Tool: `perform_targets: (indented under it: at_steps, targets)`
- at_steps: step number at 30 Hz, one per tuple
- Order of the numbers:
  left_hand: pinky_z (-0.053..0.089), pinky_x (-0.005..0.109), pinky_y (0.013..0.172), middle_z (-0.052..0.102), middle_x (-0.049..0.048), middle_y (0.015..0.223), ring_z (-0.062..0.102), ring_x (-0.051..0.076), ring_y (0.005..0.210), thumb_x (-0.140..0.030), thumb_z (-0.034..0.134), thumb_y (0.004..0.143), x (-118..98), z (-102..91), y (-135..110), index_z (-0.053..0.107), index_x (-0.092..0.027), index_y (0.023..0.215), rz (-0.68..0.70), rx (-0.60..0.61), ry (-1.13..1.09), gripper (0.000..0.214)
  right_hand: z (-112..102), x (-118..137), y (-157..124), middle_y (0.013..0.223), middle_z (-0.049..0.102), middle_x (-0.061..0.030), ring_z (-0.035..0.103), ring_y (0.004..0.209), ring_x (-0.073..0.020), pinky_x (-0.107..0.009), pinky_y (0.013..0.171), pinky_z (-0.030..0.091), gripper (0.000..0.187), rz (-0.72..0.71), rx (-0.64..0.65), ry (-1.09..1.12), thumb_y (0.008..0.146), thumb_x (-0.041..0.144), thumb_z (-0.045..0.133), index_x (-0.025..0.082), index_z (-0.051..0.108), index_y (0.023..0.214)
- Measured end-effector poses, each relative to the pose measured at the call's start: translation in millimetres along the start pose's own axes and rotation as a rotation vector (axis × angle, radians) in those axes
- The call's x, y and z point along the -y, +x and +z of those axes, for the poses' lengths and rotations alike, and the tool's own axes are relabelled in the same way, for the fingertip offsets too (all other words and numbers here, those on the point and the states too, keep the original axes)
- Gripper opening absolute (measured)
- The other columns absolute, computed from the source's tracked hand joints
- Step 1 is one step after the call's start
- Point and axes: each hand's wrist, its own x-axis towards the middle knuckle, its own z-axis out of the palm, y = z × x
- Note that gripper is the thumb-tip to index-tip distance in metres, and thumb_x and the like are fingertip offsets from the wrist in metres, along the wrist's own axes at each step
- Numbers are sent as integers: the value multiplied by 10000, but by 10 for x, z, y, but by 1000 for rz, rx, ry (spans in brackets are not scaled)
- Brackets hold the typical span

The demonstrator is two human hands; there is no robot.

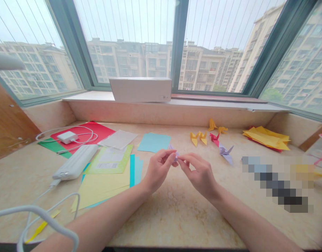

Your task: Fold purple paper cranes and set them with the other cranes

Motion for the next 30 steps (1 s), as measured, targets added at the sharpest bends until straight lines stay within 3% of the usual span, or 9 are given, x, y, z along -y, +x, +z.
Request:
perform_targets:
  at_steps: [6,13,16,20,23,30]
  targets:
    - [565,269,697,735,38,733,706,157,674,-377,709,858,-10,24,-3,706,-119,1016,-38,-17,-87,303,-14,-34,-20,866,721,-43,645,760,-186,-334,741,497,146,-65,-21,-60,920,140,613,201,704,1017]
    - [583,281,706,743,25,736,691,139,637,-380,764,801,3,44,10,718,-127,1014,-99,-52,-228,334,-78,-65,-2,911,741,-52,667,798,-179,-335,739,479,239,-248,11,-164,920,91,611,206,707,1107]
    - [588,282,735,755,25,788,701,139,679,-365,769,795,-10,46,14,727,-141,1016,-99,-80,-250,318,-75,-60,8,934,741,-59,661,782,-175,-342,748,478,228,-244,31,-132,918,136,640,205,711,1124]
    - [580,264,723,748,10,793,705,134,684,-316,759,805,-39,42,17,731,-160,1005,-73,-99,-228,255,-21,-18,17,868,719,-52,640,771,-170,-314,722,489,116,5,1,92,938,219,618,191,729,957]
    - [560,241,707,741,4,766,696,124,677,-273,732,832,-46,39,16,727,-170,995,-15,-109,-191,193,22,31,26,721,665,-19,564,643,-149,-288,627,456,178,265,-49,166,914,290,639,184,681,778]
    - [546,237,725,716,18,827,682,131,761,-217,706,853,-38,33,7,733,-184,957,160,-135,-85,112,108,133,36,641,598,1,452,557,-120,-257,509,349,293,617,49,407,867,446,660,164,708,802]
